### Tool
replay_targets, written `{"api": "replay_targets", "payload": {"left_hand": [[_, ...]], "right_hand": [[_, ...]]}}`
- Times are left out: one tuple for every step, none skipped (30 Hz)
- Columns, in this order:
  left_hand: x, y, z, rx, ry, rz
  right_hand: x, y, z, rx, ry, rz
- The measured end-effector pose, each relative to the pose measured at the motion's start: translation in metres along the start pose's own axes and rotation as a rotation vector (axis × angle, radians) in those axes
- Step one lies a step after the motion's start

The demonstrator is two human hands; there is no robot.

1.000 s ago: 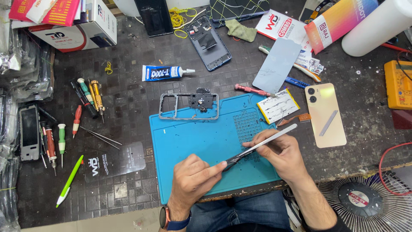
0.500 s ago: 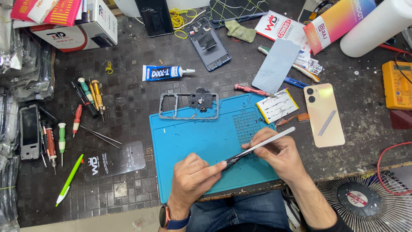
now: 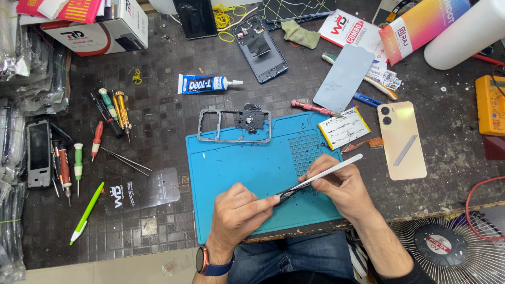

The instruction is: The person cleans adhesive residue from a smartphone frame using a cotton swab and a metal spudger. They then apply adhesive to the frame and reposition internal components, including a ribbon cable, using tweezers and a small brush.

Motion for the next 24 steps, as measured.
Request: {"api": "replay_targets", "payload": {"left_hand": [[-0.0002,0.0002,0.0,-0.001,-0.001,-0.002],[-0.0003,0.0005,0.0001,-0.001,-0.002,-0.004],[-0.0004,0.0008,0.0,-0.001,-0.003,-0.005],[-0.0002,0.0012,-0.0005,-0.006,-0.002,-0.008],[0.0001,0.0018,-0.0007,-0.01,-0.002,-0.011],[0.0005,0.0025,-0.0009,-0.014,-0.002,-0.014],[0.0014,0.0037,-0.0009,-0.023,0.0,-0.015],[0.0025,0.0047,-0.001,-0.033,0.001,-0.016],[0.003,0.0055,-0.0016,-0.044,0.004,-0.017],[0.0027,0.0054,-0.0021,-0.044,0.002,-0.018],[0.0026,0.0053,-0.0023,-0.042,0.0,-0.019],[0.0025,0.0053,-0.0025,-0.041,-0.003,-0.02],[0.0025,0.0054,-0.0025,-0.038,0.0,-0.024],[0.0022,0.0054,-0.0027,-0.037,0.004,-0.029],[0.0023,0.0053,-0.0028,-0.036,0.007,-0.032],[0.0021,0.0048,-0.0029,-0.031,0.006,-0.031],[0.0019,0.0045,-0.0027,-0.025,0.003,-0.029],[0.0017,0.0041,-0.0026,-0.02,0.001,-0.027],[0.0016,0.0041,-0.0027,-0.017,0.004,-0.023],[0.0016,0.0044,-0.0027,-0.012,0.008,-0.02],[0.0019,0.0043,-0.0026,-0.007,0.011,-0.018],[0.0017,0.0043,-0.0026,-0.005,0.004,-0.013],[0.0016,0.0041,-0.0026,-0.003,-0.003,-0.008],[0.0014,0.004,-0.0028,-0.001,-0.009,-0.004]], "right_hand": [[-0.0002,-0.0007,-0.0002,0.003,0.003,0.008],[-0.0008,-0.0018,-0.0002,0.012,0.004,0.023],[-0.0011,-0.003,0.0001,0.021,0.004,0.039],[-0.0014,-0.0042,0.0001,0.029,0.004,0.055],[-0.0017,-0.005,0.0004,0.033,0.003,0.059],[-0.0019,-0.0058,0.0007,0.037,0.002,0.063],[-0.0022,-0.0063,0.0011,0.039,0.0,0.067],[-0.0023,-0.0067,0.0013,0.04,0.001,0.077],[-0.0022,-0.0071,0.0014,0.042,0.002,0.086],[-0.0023,-0.0075,0.0012,0.043,0.002,0.096],[-0.0022,-0.0074,0.001,0.041,0.003,0.101],[-0.002,-0.0075,0.0008,0.038,0.005,0.107],[-0.002,-0.0074,0.0007,0.035,0.007,0.112],[-0.0019,-0.0075,0.0003,0.035,0.009,0.115],[-0.0019,-0.0075,0.0003,0.035,0.012,0.118],[-0.0019,-0.0075,0.0003,0.034,0.016,0.12],[-0.0021,-0.0076,0.0005,0.032,0.016,0.125],[-0.0024,-0.0077,0.0008,0.031,0.017,0.129],[-0.0023,-0.008,0.0008,0.032,0.018,0.135],[-0.0023,-0.0082,0.0009,0.031,0.019,0.136],[-0.0024,-0.0083,0.001,0.03,0.02,0.137],[-0.0024,-0.0082,0.001,0.029,0.021,0.137],[-0.0025,-0.0081,0.0009,0.029,0.021,0.144],[-0.0025,-0.008,0.0007,0.029,0.021,0.15]]}}
Point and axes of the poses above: each hand's wrist, its own z-axis towards the middle knuckle, its own x-axis out of the palm, y = z × x, the point moved 9 cm from there along z, towards the middle knuckle, and after that the axes turned 11 degrees about z, right-handed, at the moved point
